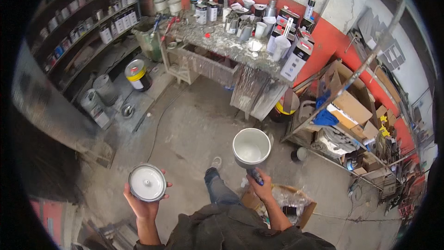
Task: The person pours liquid from a yellow can into a spray gun cup, then uses a ladle to scoop a grey substance from a bucket and adds it to the cup. They stir the mixture with the ladle and continue adding more liquid and grey substance, stirring repeatedly.
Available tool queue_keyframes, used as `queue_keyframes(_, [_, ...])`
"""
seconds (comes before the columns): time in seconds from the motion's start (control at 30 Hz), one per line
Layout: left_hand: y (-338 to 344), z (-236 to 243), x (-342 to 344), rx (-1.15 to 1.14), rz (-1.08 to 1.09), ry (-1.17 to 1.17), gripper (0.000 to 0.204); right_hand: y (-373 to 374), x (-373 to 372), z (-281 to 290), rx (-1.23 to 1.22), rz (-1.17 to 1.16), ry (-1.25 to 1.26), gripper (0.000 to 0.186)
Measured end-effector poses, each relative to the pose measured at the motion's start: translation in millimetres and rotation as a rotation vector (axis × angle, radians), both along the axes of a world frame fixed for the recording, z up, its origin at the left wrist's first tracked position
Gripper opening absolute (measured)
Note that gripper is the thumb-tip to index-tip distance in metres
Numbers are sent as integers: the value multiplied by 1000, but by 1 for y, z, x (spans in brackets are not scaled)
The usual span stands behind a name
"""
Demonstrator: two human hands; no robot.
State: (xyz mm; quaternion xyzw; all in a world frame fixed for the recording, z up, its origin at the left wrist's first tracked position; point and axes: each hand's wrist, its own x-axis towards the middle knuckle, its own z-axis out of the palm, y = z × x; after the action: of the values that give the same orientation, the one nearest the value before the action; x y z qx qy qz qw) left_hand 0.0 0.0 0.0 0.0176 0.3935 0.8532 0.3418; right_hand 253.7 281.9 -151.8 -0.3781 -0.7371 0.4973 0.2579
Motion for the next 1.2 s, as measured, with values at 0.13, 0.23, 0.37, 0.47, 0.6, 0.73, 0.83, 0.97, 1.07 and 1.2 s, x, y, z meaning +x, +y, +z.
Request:
queue_keyframes(0.13, [137,15,-122,2,-20,-38,76,125,-124,15,-39,-102,99,51])
queue_keyframes(0.23, [240,28,-187,3,-61,-56,76,224,-180,28,-63,-180,97,51])
queue_keyframes(0.37, [343,32,-275,-28,-175,-118,75,300,-239,39,-171,-340,66,54])
queue_keyframes(0.47, [408,1,-324,-73,-329,-233,73,334,-255,20,-206,-463,44,55])
queue_keyframes(0.6, [514,-36,-409,-121,-555,-218,72,370,-305,25,-111,-663,80,56])
queue_keyframes(0.73, [611,-59,-507,-99,-784,-180,66,404,-363,54,-127,-901,92,58])
queue_keyframes(0.83, [680,-69,-555,-355,-757,-157,57,421,-388,68,-95,-1054,97,60])
queue_keyframes(0.97, [729,-81,-593,-456,-962,-24,48,426,-413,71,-121,-1190,112,62])
queue_keyframes(1.07, [764,-97,-612,-503,-1075,0,46,442,-425,80,-133,-1283,168,62])
queue_keyframes(1.2, [788,-96,-616,-554,-1081,-35,46,463,-426,85,-152,-1365,114,62])
